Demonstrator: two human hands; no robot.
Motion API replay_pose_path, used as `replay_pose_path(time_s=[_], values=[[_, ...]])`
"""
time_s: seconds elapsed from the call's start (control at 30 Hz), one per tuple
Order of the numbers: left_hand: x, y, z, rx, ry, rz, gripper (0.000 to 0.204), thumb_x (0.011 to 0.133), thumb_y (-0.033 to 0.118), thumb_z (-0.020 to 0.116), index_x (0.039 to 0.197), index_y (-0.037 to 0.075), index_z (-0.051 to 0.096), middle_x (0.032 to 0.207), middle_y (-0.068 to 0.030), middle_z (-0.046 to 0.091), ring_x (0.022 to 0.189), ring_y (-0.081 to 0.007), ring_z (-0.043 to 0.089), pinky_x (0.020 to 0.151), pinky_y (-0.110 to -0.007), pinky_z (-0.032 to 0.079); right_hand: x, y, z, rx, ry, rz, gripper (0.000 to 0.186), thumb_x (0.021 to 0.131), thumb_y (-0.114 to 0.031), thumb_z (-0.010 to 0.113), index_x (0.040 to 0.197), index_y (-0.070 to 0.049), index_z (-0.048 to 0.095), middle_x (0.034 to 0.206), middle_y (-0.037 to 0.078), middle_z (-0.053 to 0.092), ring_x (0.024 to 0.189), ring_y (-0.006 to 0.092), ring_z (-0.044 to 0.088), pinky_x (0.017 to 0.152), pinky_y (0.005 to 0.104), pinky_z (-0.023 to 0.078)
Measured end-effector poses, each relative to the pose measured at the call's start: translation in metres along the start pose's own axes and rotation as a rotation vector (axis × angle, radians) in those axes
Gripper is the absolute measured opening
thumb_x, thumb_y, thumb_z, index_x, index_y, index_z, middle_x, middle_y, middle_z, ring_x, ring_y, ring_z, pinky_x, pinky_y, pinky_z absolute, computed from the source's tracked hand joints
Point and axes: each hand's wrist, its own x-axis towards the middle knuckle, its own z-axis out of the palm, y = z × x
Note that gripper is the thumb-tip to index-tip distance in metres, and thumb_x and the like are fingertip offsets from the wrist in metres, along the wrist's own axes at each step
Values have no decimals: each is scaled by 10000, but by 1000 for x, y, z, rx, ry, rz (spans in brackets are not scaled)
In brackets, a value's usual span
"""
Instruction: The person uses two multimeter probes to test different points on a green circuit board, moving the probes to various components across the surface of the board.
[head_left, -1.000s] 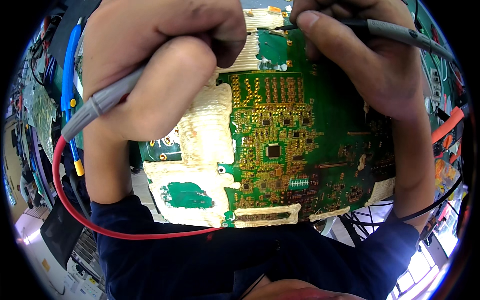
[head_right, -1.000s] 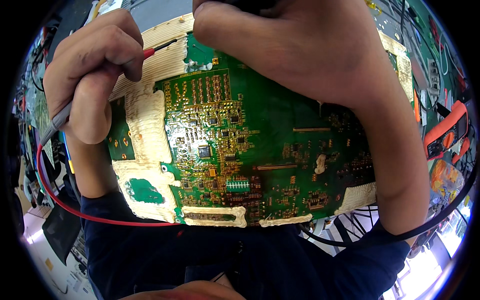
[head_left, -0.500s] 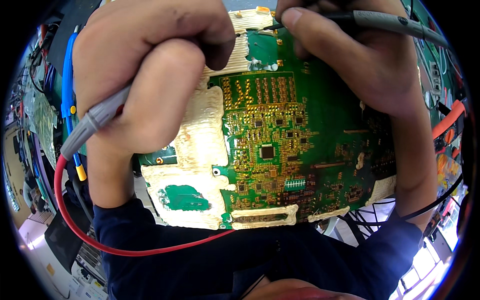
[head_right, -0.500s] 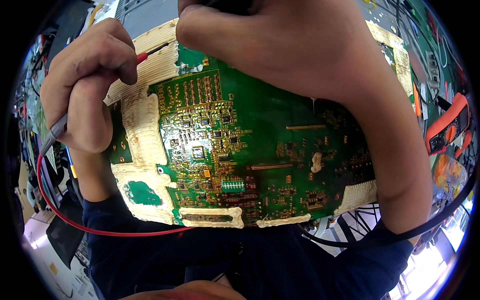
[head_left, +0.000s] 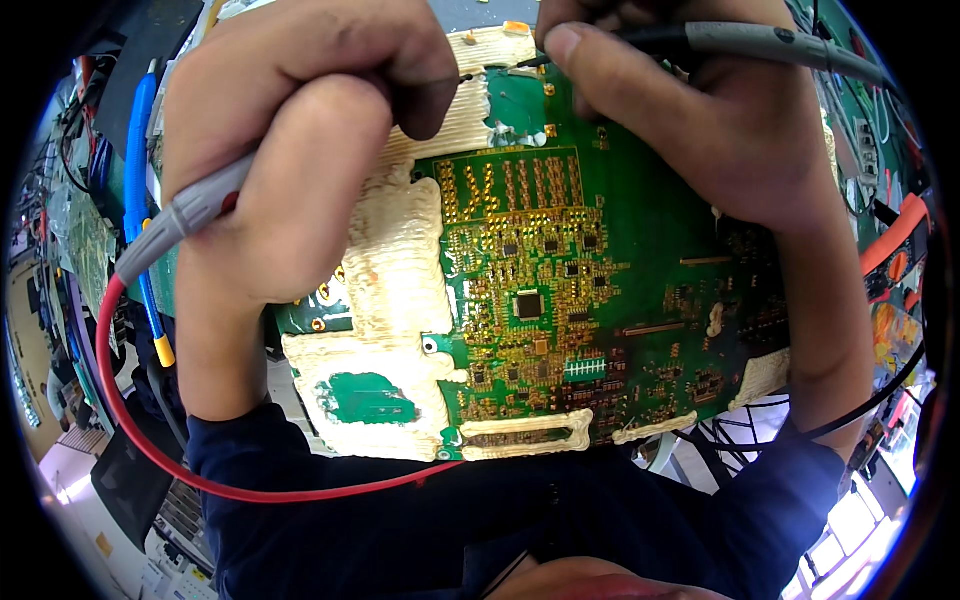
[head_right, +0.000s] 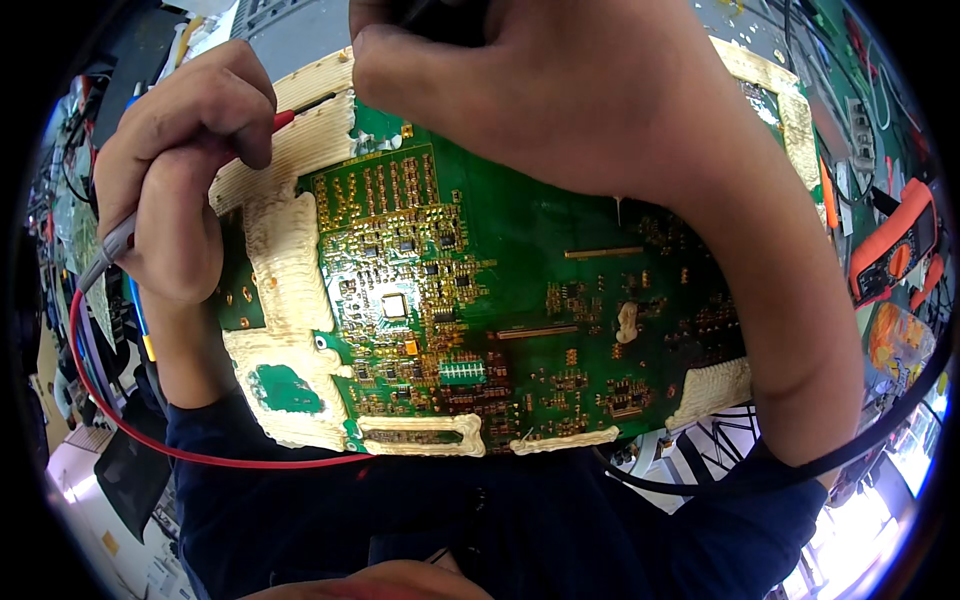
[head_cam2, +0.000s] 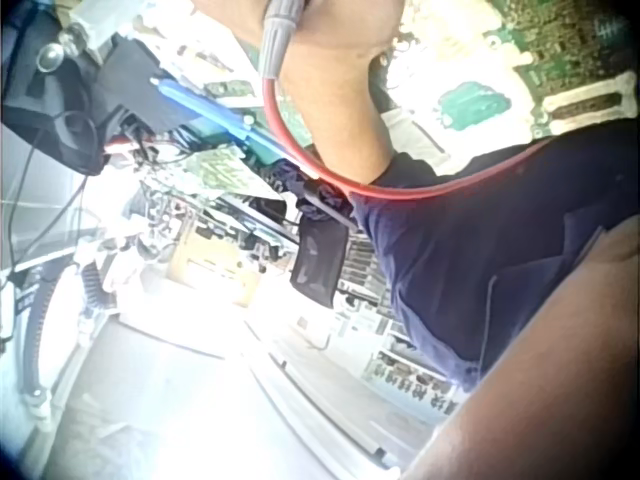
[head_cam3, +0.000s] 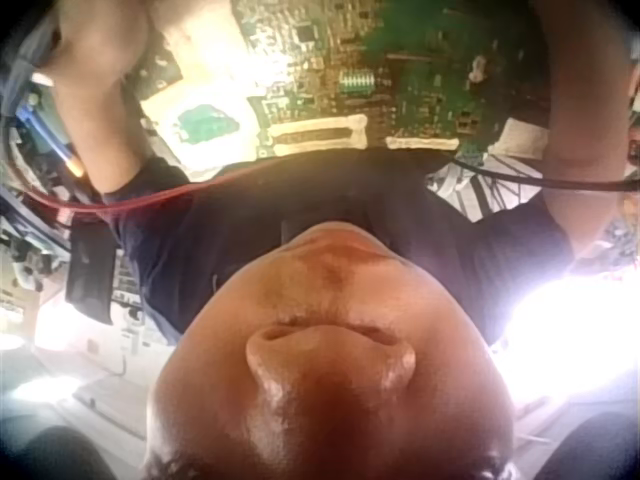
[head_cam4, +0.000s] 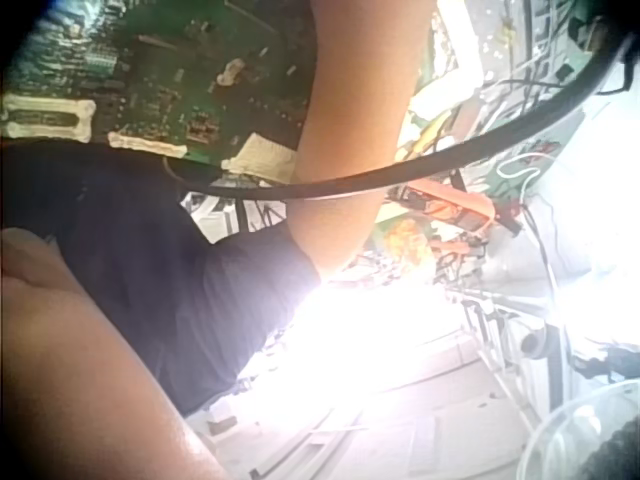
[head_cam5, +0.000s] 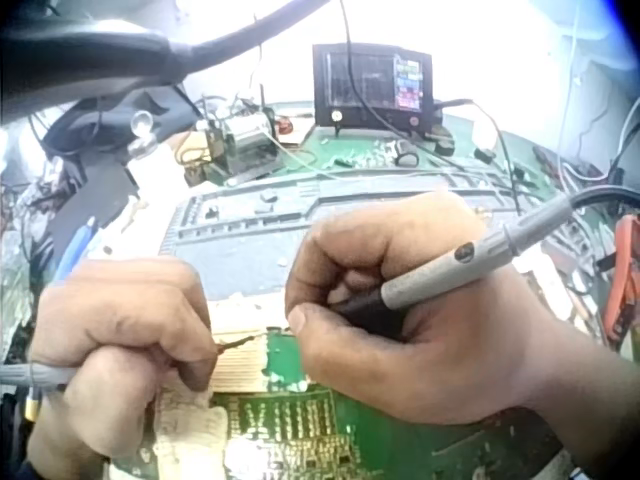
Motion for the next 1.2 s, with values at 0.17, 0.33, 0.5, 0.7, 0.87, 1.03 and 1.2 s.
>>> replay_pose_path(time_s=[0.17, 0.33, 0.5, 0.7, 0.87, 1.03, 1.2], values=[[-3, -5, 1, -40, -4, 3, 187, 757, 88, 439, 772, -65, 545, 727, -122, 538, 658, -164, 473, 611, -288, 346, 1, -9, 0, 137, -9, 156, 92, 894, -43, 685, 842, 29, 661, 654, -12, 597, 577, 28, 509, 515, 211, 388], [-6, -9, 3, -142, 34, -17, 181, 769, 81, 432, 777, -57, 548, 743, -126, 540, 690, -174, 488, 621, -294, 359, -1, -14, 5, -17, 26, 79, 106, 893, -63, 696, 843, 23, 659, 677, 27, 621, 598, 66, 544, 540, 246, 420], [-1, -18, 5, -52, 78, 110, 214, 852, 100, 455, 865, -56, 601, 757, -124, 595, 675, -205, 566, 624, -332, 452, -10, 12, 7, -94, 212, 24, 123, 822, -175, 706, 811, -55, 729, 676, 148, 682, 663, 290, 707, 629, 375, 569], [-3, -7, 16, -98, 143, -90, 149, 757, 111, 485, 715, -32, 491, 702, -121, 474, 681, -202, 449, 632, -324, 330, -10, 20, 10, 140, 170, 11, 93, 782, -134, 697, 795, -43, 715, 695, 166, 664, 658, 336, 663, 615, 391, 533], [-6, -15, 9, -118, 131, -88, 160, 758, 127, 478, 701, -23, 472, 711, -123, 486, 680, -194, 445, 639, -312, 331, -8, 14, 7, 68, 51, -19, 61, 776, -112, 690, 756, -54, 693, 717, 146, 685, 701, 373, 675, 623, 422, 533], [-9, -16, 9, -174, 146, -122, 181, 783, 143, 458, 703, -19, 470, 708, -116, 490, 677, -185, 441, 638, -314, 333, -9, 15, 11, 24, 65, -109, 53, 786, -95, 697, 758, -65, 662, 726, 150, 673, 713, 402, 659, 619, 450, 515], [-9, -22, 8, -162, 164, -72, 204, 796, 155, 460, 697, -21, 489, 677, -113, 488, 649, -189, 444, 624, -322, 340, -1, 28, 19, 54, 106, -252, 55, 817, -95, 691, 803, -55, 656, 721, 166, 657, 694, 404, 642, 603, 432, 507]])
